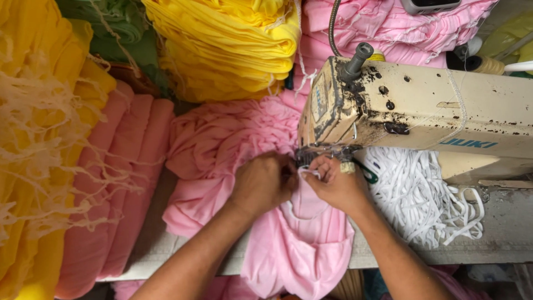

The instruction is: Sewing white elastic bands onto pink fabric pieces using an industrial sewing machine.

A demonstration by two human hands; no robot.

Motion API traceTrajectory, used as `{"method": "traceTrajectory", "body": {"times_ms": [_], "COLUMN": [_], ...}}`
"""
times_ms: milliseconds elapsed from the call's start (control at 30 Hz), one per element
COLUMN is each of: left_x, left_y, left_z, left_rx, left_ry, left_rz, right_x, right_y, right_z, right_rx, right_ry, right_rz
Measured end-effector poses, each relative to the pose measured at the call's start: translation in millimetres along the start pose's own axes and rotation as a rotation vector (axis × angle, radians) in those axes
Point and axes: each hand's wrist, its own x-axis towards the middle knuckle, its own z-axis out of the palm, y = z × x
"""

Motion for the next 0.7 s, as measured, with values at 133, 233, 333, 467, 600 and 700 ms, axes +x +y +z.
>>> {"method": "traceTrajectory", "body": {"times_ms": [133,233,333,467,600,700], "left_x": [12,5,1,6,4,8], "left_y": [-17,-8,-11,-17,-18,-31], "left_z": [15,8,7,14,9,4], "left_rx": [0.105,0.095,0.034,-0.036,-0.127,-0.037], "left_ry": [0.03,0.078,0.101,0.121,0.153,0.104], "left_rz": [0.111,0.172,0.247,0.225,0.384,0.613], "right_x": [-3,-8,1,-4,-11,-10], "right_y": [-25,-22,-11,-21,-28,-22], "right_z": [-12,-8,-2,-17,-26,-26], "right_rx": [-0.299,-0.207,-0.056,-0.08,-0.19,-0.221], "right_ry": [0.092,0.08,0.063,0.047,-0.019,-0.037], "right_rz": [0.022,-0.082,-0.291,-0.516,-0.779,-0.815]}}
